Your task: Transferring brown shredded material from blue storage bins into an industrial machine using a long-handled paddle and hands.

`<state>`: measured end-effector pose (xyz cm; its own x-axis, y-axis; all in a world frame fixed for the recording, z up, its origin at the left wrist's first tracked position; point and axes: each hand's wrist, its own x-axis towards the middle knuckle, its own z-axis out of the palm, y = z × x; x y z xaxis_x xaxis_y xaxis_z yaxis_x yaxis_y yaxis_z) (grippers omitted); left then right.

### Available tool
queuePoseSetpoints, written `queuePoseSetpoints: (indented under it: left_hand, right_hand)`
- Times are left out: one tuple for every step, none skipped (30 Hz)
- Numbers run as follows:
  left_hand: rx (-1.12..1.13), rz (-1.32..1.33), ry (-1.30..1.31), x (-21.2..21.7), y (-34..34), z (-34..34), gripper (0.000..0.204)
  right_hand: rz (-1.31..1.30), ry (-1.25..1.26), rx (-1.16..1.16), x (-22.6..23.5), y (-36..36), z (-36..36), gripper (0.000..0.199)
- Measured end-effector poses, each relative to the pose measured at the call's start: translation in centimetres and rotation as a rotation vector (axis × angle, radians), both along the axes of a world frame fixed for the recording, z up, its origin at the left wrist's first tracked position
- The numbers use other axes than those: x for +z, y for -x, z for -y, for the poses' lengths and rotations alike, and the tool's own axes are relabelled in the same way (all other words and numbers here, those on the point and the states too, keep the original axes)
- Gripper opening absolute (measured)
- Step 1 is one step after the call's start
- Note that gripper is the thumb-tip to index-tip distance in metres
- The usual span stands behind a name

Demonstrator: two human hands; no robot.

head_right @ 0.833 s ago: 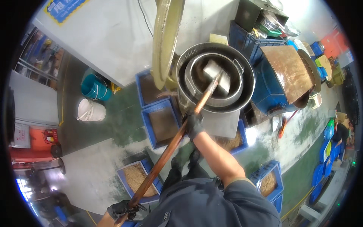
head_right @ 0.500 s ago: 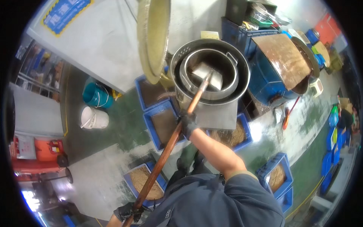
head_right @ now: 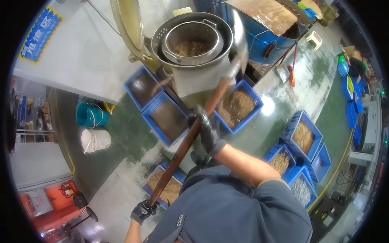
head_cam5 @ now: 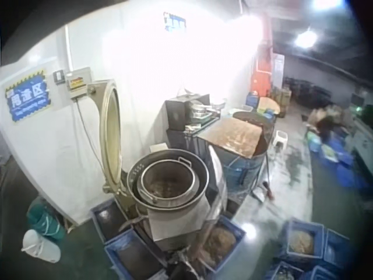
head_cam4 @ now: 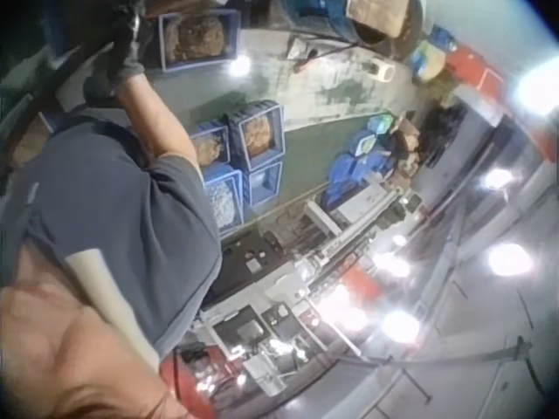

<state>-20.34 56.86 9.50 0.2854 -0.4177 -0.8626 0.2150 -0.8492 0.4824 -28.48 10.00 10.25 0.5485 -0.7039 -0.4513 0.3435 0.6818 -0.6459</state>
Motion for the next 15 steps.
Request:
queuePoseSetpoints:
  left_hand:
    - [-0.097, 0.075, -0.040, 1.8, -0.7, 1.5, 0.027]
    - [-0.187, 0.111, -0.012, 0.9, -1.8, -0.3, 0.027]
    - [-0.272, 0.144, 0.014, -0.1, -2.9, -2.2, 0.027]
    - [-0.530, 0.391, -0.117, 1.6, -3.6, -0.4, 0.027]
    - [-0.594, 0.459, -0.082, 3.4, -4.4, 0.8, 0.026]
    - [-0.732, 0.610, -0.120, 5.3, -4.9, 2.7, 0.026]
    - [-0.875, 0.763, -0.153, 7.1, -5.4, 4.8, 0.026]
    - [-0.923, 0.841, -0.127, 8.8, -5.9, 6.7, 0.026]
    - [-0.951, 0.913, -0.122, 10.1, -6.3, 7.8, 0.027]
    - [-0.993, 0.976, -0.171, 11.4, -6.6, 9.4, 0.026]
    - [-1.026, 1.029, -0.169, 13.1, -6.6, 11.2, 0.026]
    - [-1.083, 1.098, -0.129, 13.6, -7.3, 12.4, 0.025]
    - [-1.154, 1.166, -0.077, 14.2, -8.1, 14.4, 0.024]
    - [-1.161, 1.160, -0.119, 15.2, -8.0, 17.3, 0.024]
    - [-1.155, 1.155, -0.175, 16.7, -7.8, 20.3, 0.024]
  right_hand:
    - [-0.003, 0.007, -0.016, -2.0, 1.2, -0.3, 0.021]
    - [0.031, -0.086, -0.083, -5.0, 2.0, -0.9, 0.018]
    - [0.063, -0.181, -0.145, -6.6, 3.0, -1.5, 0.016]
    - [-0.083, -0.139, -0.054, -7.0, 4.3, -1.8, 0.012]
    - [-0.076, -0.142, -0.069, -8.0, 5.1, -2.1, 0.012]
    - [-0.104, -0.233, -0.080, -10.3, 5.7, -2.0, 0.012]
    - [-0.129, -0.324, -0.096, -13.2, 6.5, -1.7, 0.013]
    - [-0.100, -0.340, -0.133, -16.0, 7.0, -1.4, 0.017]
    - [-0.088, -0.351, -0.130, -16.6, 6.8, -1.8, 0.017]
    - [-0.022, -0.407, -0.070, -16.8, 6.7, -2.2, 0.018]
    - [0.045, -0.461, -0.011, -17.0, 6.7, -2.3, 0.020]
    - [0.019, -0.570, -0.010, -18.0, 6.6, -2.1, 0.024]
    - [0.035, -0.578, -0.040, -19.8, 6.7, -1.7, 0.024]
    - [0.106, -0.593, -0.085, -22.0, 6.6, -1.5, 0.027]
    - [0.177, -0.610, -0.115, -23.1, 6.1, -1.4, 0.031]
